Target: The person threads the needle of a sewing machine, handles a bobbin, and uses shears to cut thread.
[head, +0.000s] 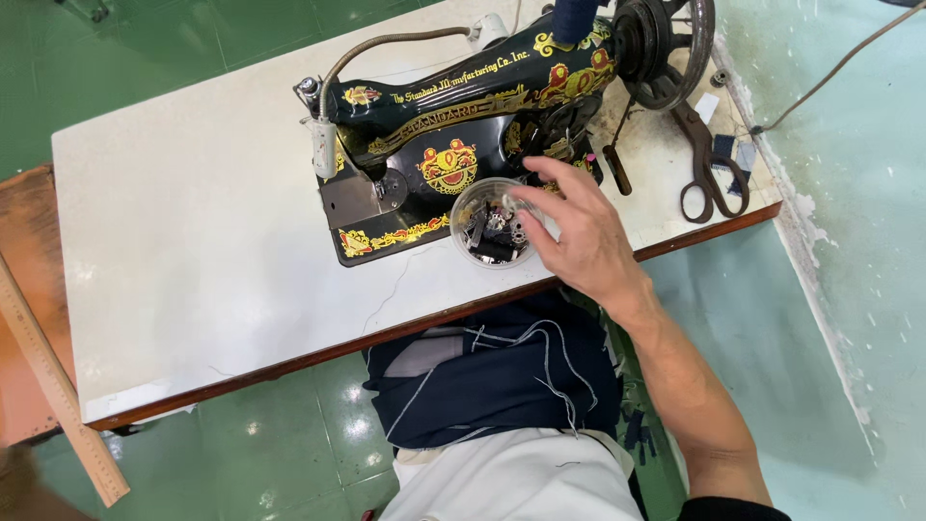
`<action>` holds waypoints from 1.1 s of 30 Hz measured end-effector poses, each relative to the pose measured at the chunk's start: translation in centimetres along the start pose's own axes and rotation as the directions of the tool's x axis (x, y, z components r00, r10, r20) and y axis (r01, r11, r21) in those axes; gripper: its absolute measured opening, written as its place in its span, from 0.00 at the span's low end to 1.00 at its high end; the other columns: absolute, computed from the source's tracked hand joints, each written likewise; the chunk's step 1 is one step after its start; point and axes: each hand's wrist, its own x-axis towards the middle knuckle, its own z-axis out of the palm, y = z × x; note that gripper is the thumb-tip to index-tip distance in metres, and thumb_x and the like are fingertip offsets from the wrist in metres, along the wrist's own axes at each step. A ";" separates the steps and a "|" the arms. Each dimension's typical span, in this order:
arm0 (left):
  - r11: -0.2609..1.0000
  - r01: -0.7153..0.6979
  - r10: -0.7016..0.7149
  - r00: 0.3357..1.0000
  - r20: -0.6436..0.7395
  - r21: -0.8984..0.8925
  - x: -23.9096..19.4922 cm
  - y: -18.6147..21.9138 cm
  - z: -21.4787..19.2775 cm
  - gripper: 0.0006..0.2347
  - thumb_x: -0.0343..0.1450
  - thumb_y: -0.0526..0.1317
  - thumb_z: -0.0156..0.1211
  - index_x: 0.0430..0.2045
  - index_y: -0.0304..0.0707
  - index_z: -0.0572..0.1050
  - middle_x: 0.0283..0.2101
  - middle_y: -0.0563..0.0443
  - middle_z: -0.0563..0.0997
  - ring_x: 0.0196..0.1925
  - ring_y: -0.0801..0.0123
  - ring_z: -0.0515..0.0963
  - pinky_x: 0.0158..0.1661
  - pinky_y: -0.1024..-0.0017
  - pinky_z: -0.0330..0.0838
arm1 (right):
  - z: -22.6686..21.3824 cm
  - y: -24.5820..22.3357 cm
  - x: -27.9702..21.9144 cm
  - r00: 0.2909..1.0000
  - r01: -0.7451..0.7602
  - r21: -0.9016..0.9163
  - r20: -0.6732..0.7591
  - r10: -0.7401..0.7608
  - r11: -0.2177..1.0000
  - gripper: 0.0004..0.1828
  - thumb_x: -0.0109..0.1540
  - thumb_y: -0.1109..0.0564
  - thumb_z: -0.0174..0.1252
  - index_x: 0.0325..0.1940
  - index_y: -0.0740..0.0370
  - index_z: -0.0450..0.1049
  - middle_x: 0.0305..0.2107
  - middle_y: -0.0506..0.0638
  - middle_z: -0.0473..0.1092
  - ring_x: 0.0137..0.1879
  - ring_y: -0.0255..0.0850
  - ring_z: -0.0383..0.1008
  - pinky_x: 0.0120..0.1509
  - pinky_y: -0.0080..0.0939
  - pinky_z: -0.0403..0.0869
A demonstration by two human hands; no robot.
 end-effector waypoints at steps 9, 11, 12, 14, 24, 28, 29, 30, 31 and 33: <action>0.815 -0.368 0.255 0.921 0.294 0.448 -4.4 8.4 17.1 0.07 0.79 0.45 0.54 0.49 0.61 0.75 0.35 0.59 0.81 0.36 0.63 0.85 0.34 0.65 0.79 | -2.3 2.6 -1.0 0.958 -0.149 -0.040 -0.255 0.134 0.988 0.09 0.65 0.55 0.65 0.49 0.56 0.81 0.46 0.49 0.74 0.44 0.41 0.77 0.46 0.35 0.78; 0.727 -0.426 0.250 0.895 0.370 0.538 -5.2 8.1 18.9 0.06 0.78 0.47 0.51 0.46 0.63 0.74 0.32 0.64 0.77 0.37 0.72 0.84 0.32 0.74 0.78 | -4.0 3.0 0.6 0.923 -0.033 -0.108 -0.384 -0.011 0.994 0.11 0.66 0.54 0.64 0.51 0.59 0.81 0.47 0.52 0.73 0.45 0.45 0.78 0.46 0.40 0.79; 0.727 -0.430 0.263 0.895 0.361 0.536 -5.3 8.3 19.0 0.06 0.78 0.47 0.51 0.46 0.63 0.74 0.32 0.64 0.77 0.37 0.72 0.84 0.32 0.74 0.78 | -5.0 3.1 1.8 0.919 -0.029 -0.117 -0.393 -0.019 0.993 0.11 0.66 0.54 0.64 0.51 0.59 0.81 0.47 0.52 0.73 0.45 0.45 0.78 0.46 0.40 0.79; 0.768 -0.384 0.132 0.878 0.460 0.513 -5.8 8.6 18.9 0.09 0.80 0.47 0.44 0.49 0.62 0.72 0.39 0.59 0.77 0.43 0.69 0.83 0.37 0.74 0.80 | -6.7 3.5 4.2 0.911 0.047 -0.078 -0.406 -0.075 0.996 0.16 0.70 0.57 0.56 0.60 0.67 0.74 0.51 0.62 0.70 0.51 0.50 0.73 0.49 0.42 0.77; 0.762 -0.482 0.237 0.829 0.506 0.432 -6.8 7.0 17.0 0.25 0.69 0.33 0.50 0.64 0.56 0.67 0.59 0.43 0.71 0.50 0.50 0.72 0.46 0.56 0.69 | -6.9 5.7 11.8 0.995 0.029 -0.024 -0.096 -0.031 0.999 0.26 0.76 0.55 0.56 0.73 0.70 0.59 0.55 0.75 0.72 0.53 0.62 0.80 0.56 0.57 0.80; 0.787 -0.482 0.280 0.836 0.472 0.386 -6.6 7.5 16.8 0.24 0.73 0.33 0.48 0.67 0.55 0.64 0.59 0.43 0.70 0.50 0.49 0.71 0.44 0.56 0.67 | -8.5 2.7 11.2 0.949 0.188 -0.098 -0.237 -0.207 0.977 0.18 0.76 0.71 0.61 0.69 0.75 0.66 0.52 0.72 0.76 0.49 0.56 0.79 0.47 0.47 0.80; 0.806 -0.467 0.278 0.841 0.463 0.365 -6.4 7.8 16.8 0.20 0.77 0.38 0.48 0.67 0.52 0.63 0.59 0.43 0.71 0.50 0.49 0.72 0.43 0.56 0.68 | -9.2 1.6 10.9 0.934 0.233 -0.048 -0.266 -0.237 0.971 0.17 0.77 0.78 0.60 0.69 0.80 0.65 0.56 0.75 0.75 0.53 0.59 0.77 0.51 0.47 0.77; 0.810 -0.452 0.261 0.849 0.460 0.374 -6.3 7.9 16.6 0.20 0.77 0.38 0.48 0.67 0.52 0.63 0.59 0.43 0.71 0.50 0.49 0.72 0.43 0.56 0.68 | -9.5 3.0 10.1 0.936 0.243 -0.036 -0.256 -0.244 0.969 0.17 0.77 0.78 0.60 0.69 0.80 0.65 0.56 0.75 0.75 0.53 0.59 0.77 0.51 0.47 0.77; 0.830 -0.436 0.257 0.852 0.455 0.348 -6.2 8.0 16.4 0.20 0.77 0.39 0.51 0.67 0.47 0.63 0.57 0.43 0.71 0.48 0.49 0.72 0.43 0.56 0.68 | -9.8 4.5 9.4 0.910 0.255 -0.049 -0.326 -0.256 0.966 0.16 0.81 0.79 0.59 0.70 0.83 0.63 0.57 0.76 0.71 0.56 0.62 0.74 0.58 0.52 0.74; 0.850 -0.414 0.242 0.856 0.456 0.326 -6.2 8.1 15.9 0.21 0.76 0.40 0.54 0.66 0.43 0.63 0.56 0.43 0.72 0.47 0.49 0.73 0.43 0.56 0.69 | -10.6 5.2 7.0 0.883 0.263 -0.050 -0.389 -0.261 0.963 0.14 0.85 0.79 0.58 0.72 0.85 0.61 0.57 0.78 0.66 0.58 0.65 0.70 0.65 0.57 0.71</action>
